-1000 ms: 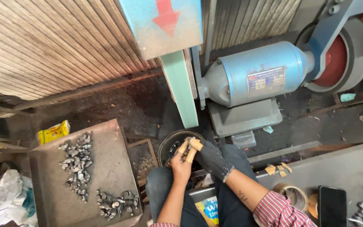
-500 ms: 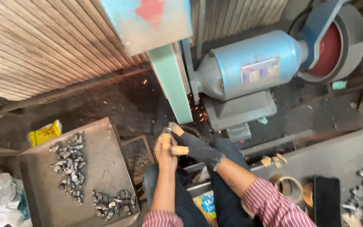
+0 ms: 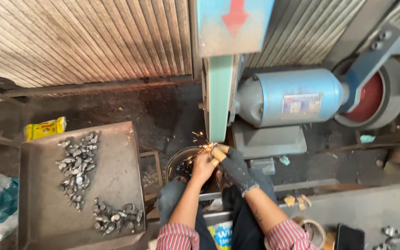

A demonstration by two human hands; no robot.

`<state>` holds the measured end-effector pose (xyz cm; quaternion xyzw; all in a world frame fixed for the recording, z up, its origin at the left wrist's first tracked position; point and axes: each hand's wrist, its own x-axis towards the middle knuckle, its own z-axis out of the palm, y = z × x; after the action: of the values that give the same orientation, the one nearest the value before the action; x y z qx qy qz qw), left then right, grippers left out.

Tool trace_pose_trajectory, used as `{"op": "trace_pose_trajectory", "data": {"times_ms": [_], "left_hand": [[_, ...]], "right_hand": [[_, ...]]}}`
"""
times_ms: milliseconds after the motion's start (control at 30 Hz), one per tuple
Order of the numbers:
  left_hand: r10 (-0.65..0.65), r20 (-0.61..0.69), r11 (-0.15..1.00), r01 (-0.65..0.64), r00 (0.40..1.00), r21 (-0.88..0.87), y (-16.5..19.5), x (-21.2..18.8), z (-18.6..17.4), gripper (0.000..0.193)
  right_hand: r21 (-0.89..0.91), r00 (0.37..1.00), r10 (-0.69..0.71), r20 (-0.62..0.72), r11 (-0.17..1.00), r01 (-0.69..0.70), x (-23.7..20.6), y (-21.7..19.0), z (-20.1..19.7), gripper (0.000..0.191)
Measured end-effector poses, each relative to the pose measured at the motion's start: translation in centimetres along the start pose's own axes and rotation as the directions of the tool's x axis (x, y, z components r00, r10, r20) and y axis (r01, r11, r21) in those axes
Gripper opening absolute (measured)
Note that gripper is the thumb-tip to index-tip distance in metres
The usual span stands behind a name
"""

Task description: The person sits on the floor at a belt sander and grinds small metal workpieces against the moving belt, producing sparks. They hold each piece with both hands, grind its edges, then place the finished piece onto a metal tray with a pile of similar ground pieces.

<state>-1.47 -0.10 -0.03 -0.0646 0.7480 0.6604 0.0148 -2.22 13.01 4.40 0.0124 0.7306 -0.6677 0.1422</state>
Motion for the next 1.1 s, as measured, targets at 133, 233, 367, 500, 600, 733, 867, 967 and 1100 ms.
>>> {"op": "trace_pose_trajectory", "data": {"times_ms": [133,233,367,500,600,733,867,967,1100], "left_hand": [[-0.204,0.062,0.978,0.205,0.977,-0.020,-0.4,0.2,-0.5,0.015],[-0.083,0.092,0.995,0.077,0.992,0.061,-0.8,0.0,-0.8,0.018],[0.146,-0.036,0.929,-0.125,0.989,0.349,0.0,-1.4,-0.3,0.023],[0.072,-0.156,0.994,-0.083,0.985,-0.064,1.2,-3.9,0.6,0.027],[-0.233,0.205,0.567,0.304,0.951,-0.766,1.4,-5.7,0.4,0.027],[-0.276,-0.030,0.789,0.209,0.961,-0.578,1.4,-4.5,-0.2,0.030],[-0.156,-0.260,0.884,0.017,0.953,-0.468,1.9,-0.4,-0.2,0.033],[-0.149,-0.271,0.807,-0.042,0.951,-0.589,2.8,1.7,-0.1,0.034],[-0.036,-0.335,0.804,-0.171,0.942,-0.569,3.6,1.4,-0.7,0.043]], "right_hand": [[0.004,0.961,0.271,-0.057,0.962,-0.272,0.7,0.3,1.1,0.035],[0.009,0.997,0.015,-0.071,1.000,-0.015,0.2,1.0,1.2,0.035],[-0.206,0.962,-0.154,-0.227,0.973,0.107,-1.3,1.5,1.6,0.041],[-0.266,0.946,-0.199,-0.254,0.955,0.130,-2.3,1.6,1.8,0.033],[0.663,0.987,0.134,0.091,0.731,-0.161,-2.8,2.0,1.5,0.034],[0.569,0.964,0.255,0.081,0.782,-0.255,-2.0,2.1,1.2,0.032],[0.779,0.951,0.051,0.304,0.562,-0.279,-0.5,0.8,2.5,0.035],[0.827,0.939,-0.097,0.331,0.508,-0.239,0.2,0.1,3.7,0.044],[0.667,0.924,0.109,0.368,0.661,-0.343,-0.2,-0.5,3.5,0.056]]}}
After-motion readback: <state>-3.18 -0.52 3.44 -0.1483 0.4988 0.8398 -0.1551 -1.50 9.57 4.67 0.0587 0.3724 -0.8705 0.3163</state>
